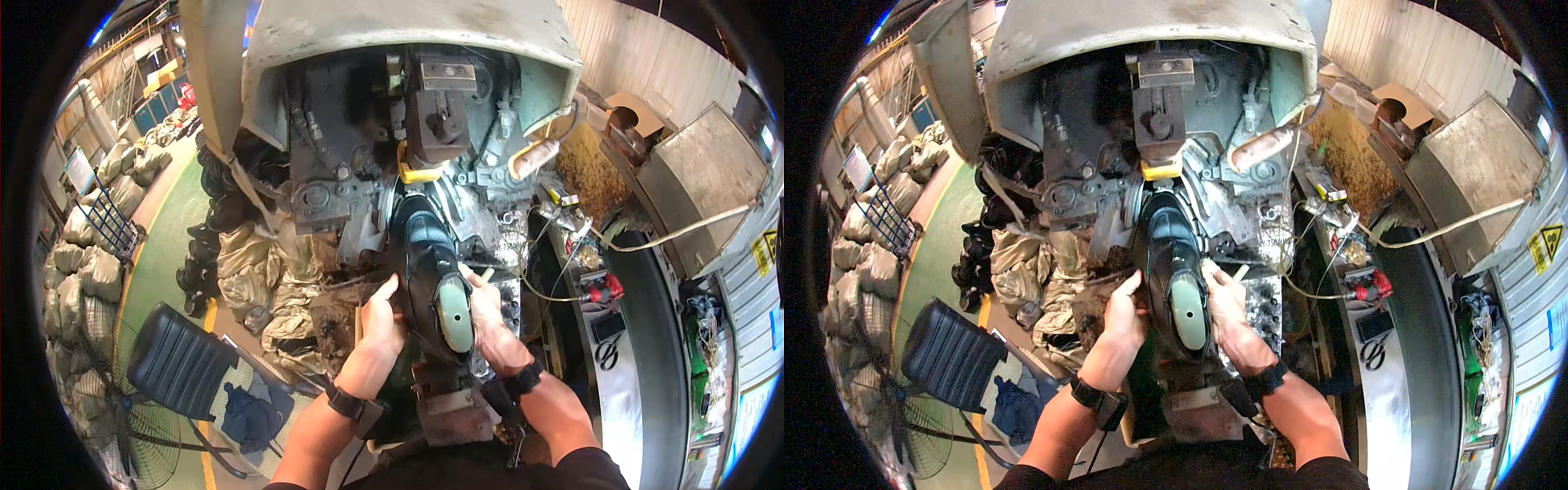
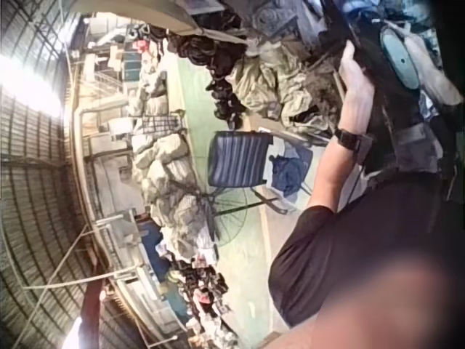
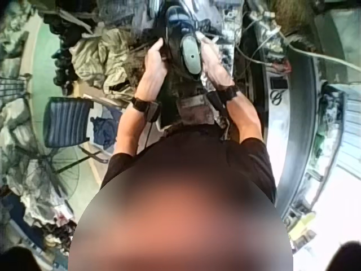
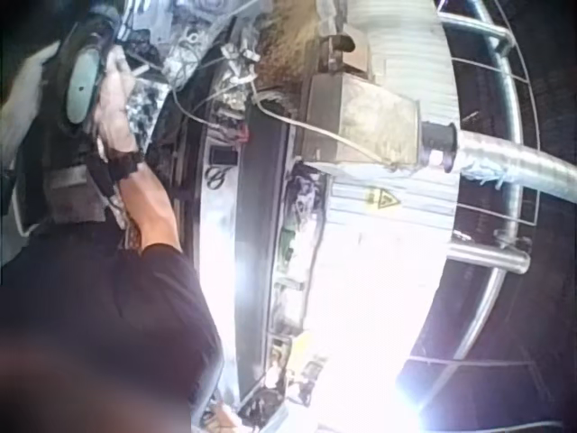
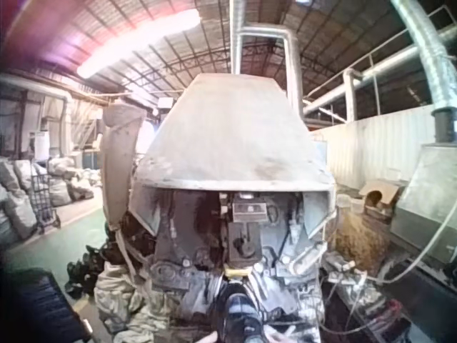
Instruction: Manually position shoe uppers on shoe lasts and use an industrial lasting machine to bond and shape the footwear.
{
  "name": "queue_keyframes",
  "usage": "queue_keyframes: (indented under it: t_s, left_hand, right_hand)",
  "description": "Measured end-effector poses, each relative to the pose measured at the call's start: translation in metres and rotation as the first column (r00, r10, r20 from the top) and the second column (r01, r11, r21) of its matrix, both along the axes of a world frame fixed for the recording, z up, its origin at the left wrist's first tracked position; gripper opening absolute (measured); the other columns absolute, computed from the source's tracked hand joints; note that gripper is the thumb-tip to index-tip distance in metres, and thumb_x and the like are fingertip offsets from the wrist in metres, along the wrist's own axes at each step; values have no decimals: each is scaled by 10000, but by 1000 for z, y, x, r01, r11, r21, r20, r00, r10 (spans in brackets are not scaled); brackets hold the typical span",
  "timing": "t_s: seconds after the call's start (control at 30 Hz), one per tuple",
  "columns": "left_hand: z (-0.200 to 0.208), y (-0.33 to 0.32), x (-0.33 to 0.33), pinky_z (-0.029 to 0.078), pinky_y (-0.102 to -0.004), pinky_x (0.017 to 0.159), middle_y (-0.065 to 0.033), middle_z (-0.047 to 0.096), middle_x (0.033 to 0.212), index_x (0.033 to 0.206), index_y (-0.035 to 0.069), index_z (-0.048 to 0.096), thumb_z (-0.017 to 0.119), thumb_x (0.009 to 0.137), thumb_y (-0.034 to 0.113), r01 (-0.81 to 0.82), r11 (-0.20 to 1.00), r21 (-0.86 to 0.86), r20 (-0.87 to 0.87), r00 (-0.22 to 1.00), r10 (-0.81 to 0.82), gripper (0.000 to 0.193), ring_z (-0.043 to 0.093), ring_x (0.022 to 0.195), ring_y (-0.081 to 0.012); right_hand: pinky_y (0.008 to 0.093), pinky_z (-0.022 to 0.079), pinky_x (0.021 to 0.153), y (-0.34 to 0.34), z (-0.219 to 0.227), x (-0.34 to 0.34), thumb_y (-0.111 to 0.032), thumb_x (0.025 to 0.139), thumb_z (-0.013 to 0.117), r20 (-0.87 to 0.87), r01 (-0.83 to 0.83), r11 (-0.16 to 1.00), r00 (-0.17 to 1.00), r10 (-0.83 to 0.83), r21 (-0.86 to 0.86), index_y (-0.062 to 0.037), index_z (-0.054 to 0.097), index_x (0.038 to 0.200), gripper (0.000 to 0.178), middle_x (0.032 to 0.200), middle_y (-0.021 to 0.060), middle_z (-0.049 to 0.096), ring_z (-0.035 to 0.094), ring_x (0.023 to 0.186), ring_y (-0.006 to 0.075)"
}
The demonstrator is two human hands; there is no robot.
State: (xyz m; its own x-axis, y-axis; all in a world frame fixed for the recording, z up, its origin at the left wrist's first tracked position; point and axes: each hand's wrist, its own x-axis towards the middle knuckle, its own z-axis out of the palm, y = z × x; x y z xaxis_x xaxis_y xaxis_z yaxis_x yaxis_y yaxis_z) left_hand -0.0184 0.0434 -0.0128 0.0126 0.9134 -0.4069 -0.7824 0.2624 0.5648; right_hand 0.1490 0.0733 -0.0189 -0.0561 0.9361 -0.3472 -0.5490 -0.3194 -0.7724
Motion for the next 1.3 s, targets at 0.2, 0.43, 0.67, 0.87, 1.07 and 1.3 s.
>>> queue_keyframes:
  t_s: [0.2,0.43,0.67,0.87,1.07,1.3]
  left_hand:
    - [-22,25,-2,500,-413,1005,-114,733,1167,1191,42,682,574,1010,316,-9,991,-133,53,998,16,346,680,1071,-267]
    - [-47,39,9,497,-425,1036,-135,703,1233,1247,27,647,532,1029,307,-117,988,-103,95,987,127,373,666,1115,-281]
    - [-78,51,14,532,-428,1001,-127,673,1299,1341,52,602,464,1084,357,-98,994,-46,173,979,105,422,661,1142,-284]
    - [-74,50,13,568,-428,941,-132,684,1269,1337,42,601,493,1071,394,-74,997,-22,189,979,77,454,686,1085,-286]
    - [-64,49,13,575,-413,904,-132,706,1220,1284,24,640,535,1053,412,-82,995,-50,135,987,88,464,694,1052,-274]
    - [-131,27,-64,510,-271,925,-75,690,1153,1235,-14,671,673,1011,194,-334,845,418,-596,601,532,306,628,1057,-156]
  right_hand:
    - [284,568,798,28,-32,-2,-120,1016,653,53,25,1000,998,-24,-8,43,602,1342,368,1079,53,703,662,887,123]
    - [263,572,780,40,-60,-7,-105,1024,636,-101,80,996,992,-76,32,23,577,1339,345,1059,43,701,674,867,108]
    - [251,570,798,59,-77,-13,-92,1009,660,-112,96,990,990,-84,108,-27,552,1373,385,1103,59,708,690,881,120]
    - [269,581,827,56,-68,-16,-117,1013,660,-159,123,992,980,-116,37,-19,532,1399,418,1187,101,705,705,926,156]
    - [270,564,857,48,-58,-13,-196,1020,665,-190,39,999,981,-40,-13,-10,585,1294,341,1117,42,715,681,978,126]
    - [333,581,917,41,-72,49,-285,1012,670,119,-156,985,979,164,-70,22,365,1532,676,1177,136,712,698,1003,206]
